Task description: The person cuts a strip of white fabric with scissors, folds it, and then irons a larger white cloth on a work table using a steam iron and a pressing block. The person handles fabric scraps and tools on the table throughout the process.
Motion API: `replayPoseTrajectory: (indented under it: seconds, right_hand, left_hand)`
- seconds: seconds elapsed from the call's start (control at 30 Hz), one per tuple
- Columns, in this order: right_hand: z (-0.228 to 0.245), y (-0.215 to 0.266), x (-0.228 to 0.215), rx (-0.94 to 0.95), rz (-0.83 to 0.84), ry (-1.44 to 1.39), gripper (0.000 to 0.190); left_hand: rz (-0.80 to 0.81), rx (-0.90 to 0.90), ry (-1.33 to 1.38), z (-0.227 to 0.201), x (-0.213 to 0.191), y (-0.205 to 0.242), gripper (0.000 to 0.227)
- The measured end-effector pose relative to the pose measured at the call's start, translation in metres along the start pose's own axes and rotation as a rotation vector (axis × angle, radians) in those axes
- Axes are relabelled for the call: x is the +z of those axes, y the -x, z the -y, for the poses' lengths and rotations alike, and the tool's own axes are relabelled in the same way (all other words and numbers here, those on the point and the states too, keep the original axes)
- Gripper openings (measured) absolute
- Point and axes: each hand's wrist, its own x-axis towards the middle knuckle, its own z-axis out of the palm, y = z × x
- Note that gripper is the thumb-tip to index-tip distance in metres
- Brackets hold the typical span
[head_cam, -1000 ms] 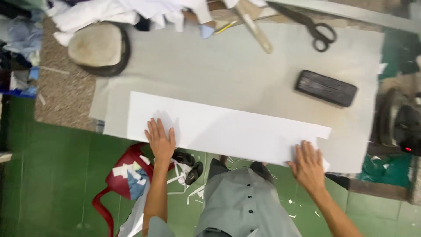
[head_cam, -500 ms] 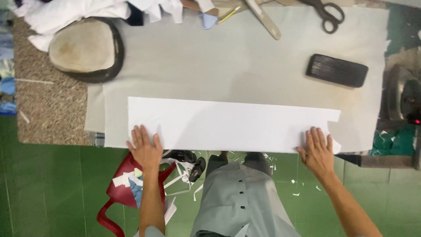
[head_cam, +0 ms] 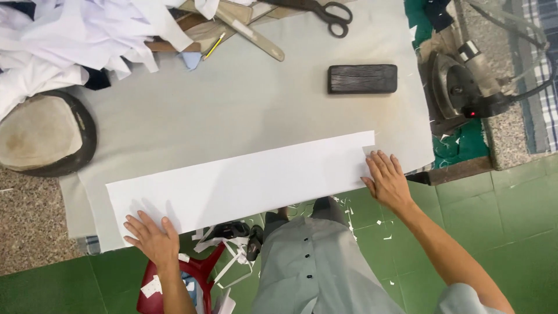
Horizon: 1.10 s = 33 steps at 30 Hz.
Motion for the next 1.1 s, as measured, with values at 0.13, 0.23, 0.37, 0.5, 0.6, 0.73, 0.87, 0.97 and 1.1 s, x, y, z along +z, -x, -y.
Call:
replayPoseTrajectory:
  seconds: [0.13, 0.23, 0.37, 0.5, 0.6, 0.73, 0.87, 0.97, 1.1]
  right_hand:
    - [-0.075, -0.014, -0.001, 0.095, -0.142, 0.07, 0.049]
    - [-0.154, -0.039, -0.024, 0.151, -0.351, 0.185, 0.039]
    - [-0.276, -0.063, -0.029, 0.294, -0.301, 0.289, 0.058]
    - [-0.353, -0.088, -0.005, 0.52, 0.234, -0.121, 0.062]
    - [-0.376, -0.093, 0.013, 0.623, 0.353, -0.388, 0.068]
    - [-0.356, -0.103, -0.014, 0.641, 0.334, -0.502, 0.065]
    - [-0.316, -0.125, -0.073, 0.733, 0.379, -0.677, 0.066]
    - [-0.348, -0.115, -0.032, 0.698, 0.358, -0.668, 0.067]
    - [-0.325, -0.121, -0.064, 0.615, 0.393, -0.621, 0.069]
  left_hand:
    - [-0.023, 0.158, -0.032, -0.077, 0.02, 0.0, 0.072]
    - [-0.056, 0.337, -0.031, -0.175, 0.04, 0.003, 0.068]
    - [0.041, 0.581, 0.067, -0.346, 0.078, 0.004, 0.066]
    - [0.07, 0.725, 0.142, -0.505, 0.155, -0.017, 0.069]
    - [0.187, 0.714, 0.021, -0.575, 0.188, -0.038, 0.075]
    - [0.339, 0.581, -0.025, -0.602, 0.179, -0.04, 0.07]
    - [0.299, 0.61, 0.016, -0.575, 0.18, -0.026, 0.076]
    - [0.159, 0.606, 0.04, -0.536, 0.177, -0.003, 0.065]
    - [0.043, 0.482, 0.184, -0.424, 0.128, 0.04, 0.065]
